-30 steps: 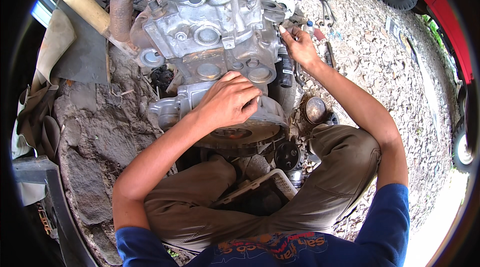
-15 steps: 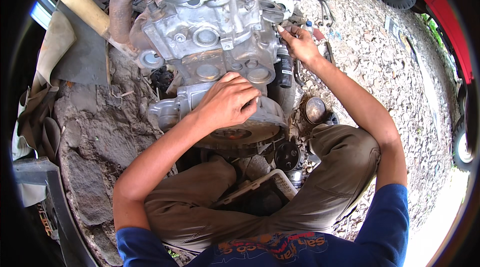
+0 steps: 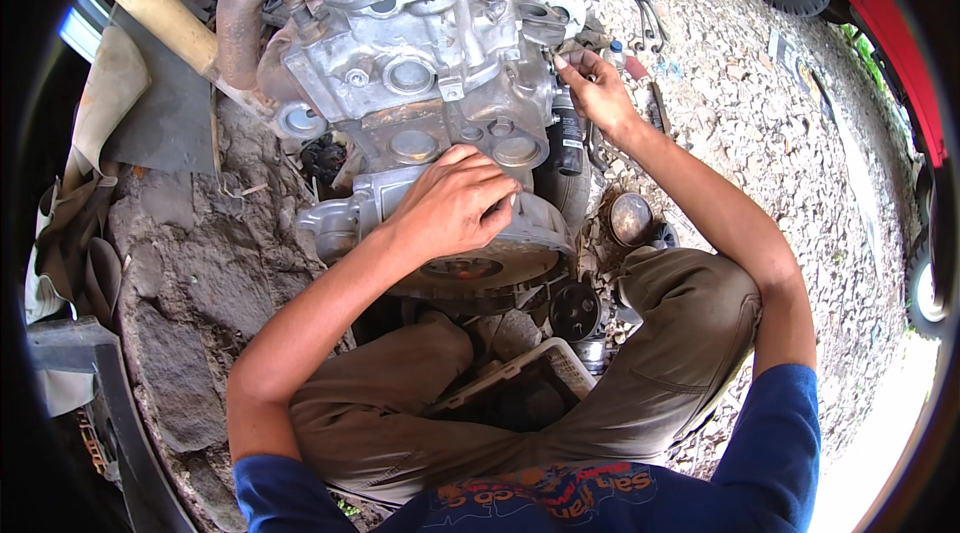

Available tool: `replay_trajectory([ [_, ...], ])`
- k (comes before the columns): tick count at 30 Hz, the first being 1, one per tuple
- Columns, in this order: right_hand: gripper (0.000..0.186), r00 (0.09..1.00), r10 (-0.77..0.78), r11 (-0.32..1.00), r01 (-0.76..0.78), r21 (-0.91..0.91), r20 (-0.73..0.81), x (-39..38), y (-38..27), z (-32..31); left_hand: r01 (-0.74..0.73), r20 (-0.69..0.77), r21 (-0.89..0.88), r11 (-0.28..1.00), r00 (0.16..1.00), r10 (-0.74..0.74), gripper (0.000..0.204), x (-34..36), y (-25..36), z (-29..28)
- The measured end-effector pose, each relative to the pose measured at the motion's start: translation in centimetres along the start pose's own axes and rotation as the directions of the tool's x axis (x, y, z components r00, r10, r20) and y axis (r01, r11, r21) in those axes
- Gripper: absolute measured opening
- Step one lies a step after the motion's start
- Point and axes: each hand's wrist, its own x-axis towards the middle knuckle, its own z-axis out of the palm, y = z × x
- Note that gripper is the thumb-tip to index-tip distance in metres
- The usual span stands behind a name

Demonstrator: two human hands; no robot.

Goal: The person is sitting on the ground and using a wrench to tighten bolts on a car engine. The person holds the engine with one hand while turning the wrench with the other to secure the components.

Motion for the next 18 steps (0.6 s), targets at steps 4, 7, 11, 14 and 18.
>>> replay_trajectory([
  [4, 0.041, 1.000, 0.025, 0.998, -0.025, -0.059, 0.014, 0.2, 0.0, -0.3, 0.002, 0.010, 0.008, 1.000, 1.000, -0.003, 0.012, 0.1, 0.1, -0.1],
  [7, 0.040, 0.999, 0.042, 0.997, -0.042, -0.070, 0.005, 0.2, -0.1, -0.3, 0.000, 0.006, 0.004, 1.000, 1.000, 0.000, 0.012, 0.0, 0.0, -0.1],
  [11, 0.039, 0.998, 0.030, 0.996, -0.034, 0.078, 0.047, -0.2, -0.2, -0.1, -0.006, 0.003, 0.004, 1.000, 1.000, 0.005, 0.012, 0.1, 0.0, 0.0],
  [14, 0.038, 0.990, 0.102, 0.992, -0.108, 0.063, 0.096, -0.3, -1.0, -0.5, -0.004, 0.000, 0.006, 1.000, 1.000, 0.004, 0.013, 0.0, 0.0, 0.0],
  [18, 0.036, 0.992, 0.118, 0.989, -0.121, 0.080, 0.045, -0.3, -0.9, -0.2, -0.009, -0.005, 0.004, 1.000, 1.000, 0.009, 0.013, 0.1, 0.0, 0.0],
])
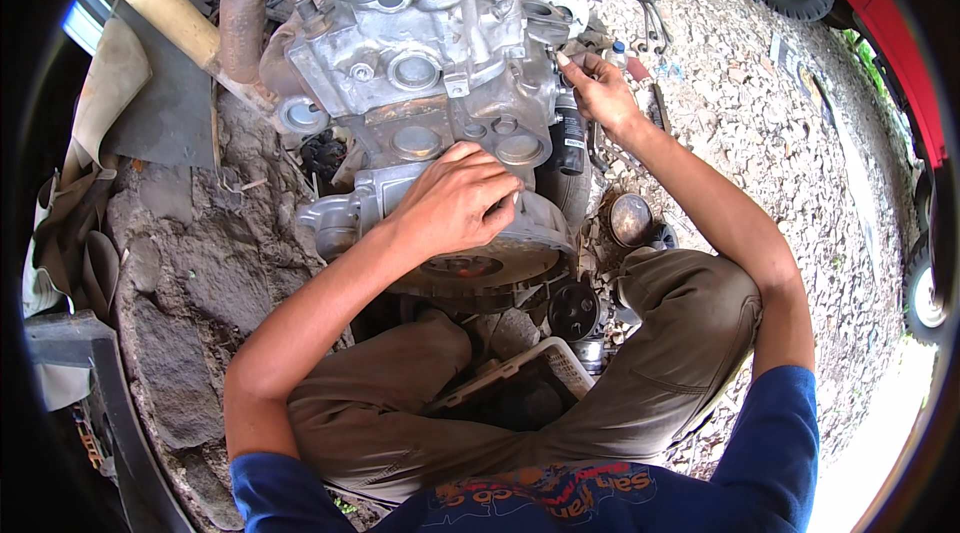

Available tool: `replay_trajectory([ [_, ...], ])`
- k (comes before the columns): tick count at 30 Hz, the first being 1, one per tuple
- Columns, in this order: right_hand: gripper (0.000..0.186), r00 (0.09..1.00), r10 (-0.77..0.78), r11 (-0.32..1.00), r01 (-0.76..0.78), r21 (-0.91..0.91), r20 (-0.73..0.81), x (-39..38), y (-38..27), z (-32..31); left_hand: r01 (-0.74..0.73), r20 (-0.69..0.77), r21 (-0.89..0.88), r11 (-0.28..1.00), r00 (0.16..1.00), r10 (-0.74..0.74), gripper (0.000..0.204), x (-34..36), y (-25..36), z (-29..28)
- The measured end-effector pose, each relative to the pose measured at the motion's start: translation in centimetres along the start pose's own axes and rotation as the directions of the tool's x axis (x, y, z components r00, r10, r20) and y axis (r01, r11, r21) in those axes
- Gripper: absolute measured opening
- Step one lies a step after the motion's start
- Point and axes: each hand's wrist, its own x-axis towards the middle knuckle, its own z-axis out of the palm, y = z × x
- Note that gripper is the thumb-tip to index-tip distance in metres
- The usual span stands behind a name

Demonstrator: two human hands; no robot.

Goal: The person is sitting on the ground and using a wrench to tighten bolts on a car engine. The person holds the engine with one hand while turning the wrench with the other to secure the components.

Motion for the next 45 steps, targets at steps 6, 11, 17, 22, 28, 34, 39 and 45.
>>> replay_trajectory([
  [6, 0.035, 0.999, -0.029, 1.000, 0.029, 0.003, 0.024, 0.1, 0.1, -0.1, 0.007, 0.001, -0.006, 1.000, 1.000, -0.007, 0.013, -0.1, 0.1, 0.0],
  [11, 0.035, 1.000, -0.026, 0.995, 0.024, 0.096, 0.016, -0.4, 0.0, 0.3, 0.009, 0.007, -0.007, 1.000, 1.000, -0.009, 0.012, 0.0, 0.0, 0.0],
  [17, 0.039, 0.999, 0.041, 0.999, -0.040, -0.032, 0.027, 0.2, -0.2, -0.2, 0.012, 0.008, -0.011, 1.000, 1.000, -0.012, 0.012, -0.1, 0.0, 0.0],
  [22, 0.038, 0.998, -0.048, 0.998, 0.049, 0.049, -0.034, 0.3, 0.8, 0.3, 0.016, 0.016, -0.006, 1.000, 1.000, -0.016, 0.012, 0.0, 0.1, -0.1],
  [28, 0.035, 1.000, -0.027, 0.999, 0.027, 0.035, 0.002, 0.0, 0.1, 0.3, 0.016, 0.018, -0.001, 1.000, 1.000, -0.016, 0.011, 0.0, 0.1, -0.1],
  [34, 0.033, 0.999, -0.032, 0.999, 0.030, 0.041, 0.027, 0.1, 0.2, 0.0, 0.006, -0.001, -0.002, 1.000, 1.000, -0.006, 0.011, 0.1, 0.1, 0.0],
  [39, 0.033, 0.998, -0.060, 0.992, 0.058, 0.109, 0.008, -0.5, 0.3, 0.7, 0.006, -0.006, -0.002, 1.000, 1.000, -0.006, 0.011, 0.0, 0.1, 0.0],
  [45, 0.032, 0.997, -0.074, 0.995, 0.072, 0.075, 0.023, -0.1, 0.4, 0.5, -0.001, 0.002, 0.003, 1.000, 1.000, 0.001, 0.011, 0.0, 0.0, 0.0],
])
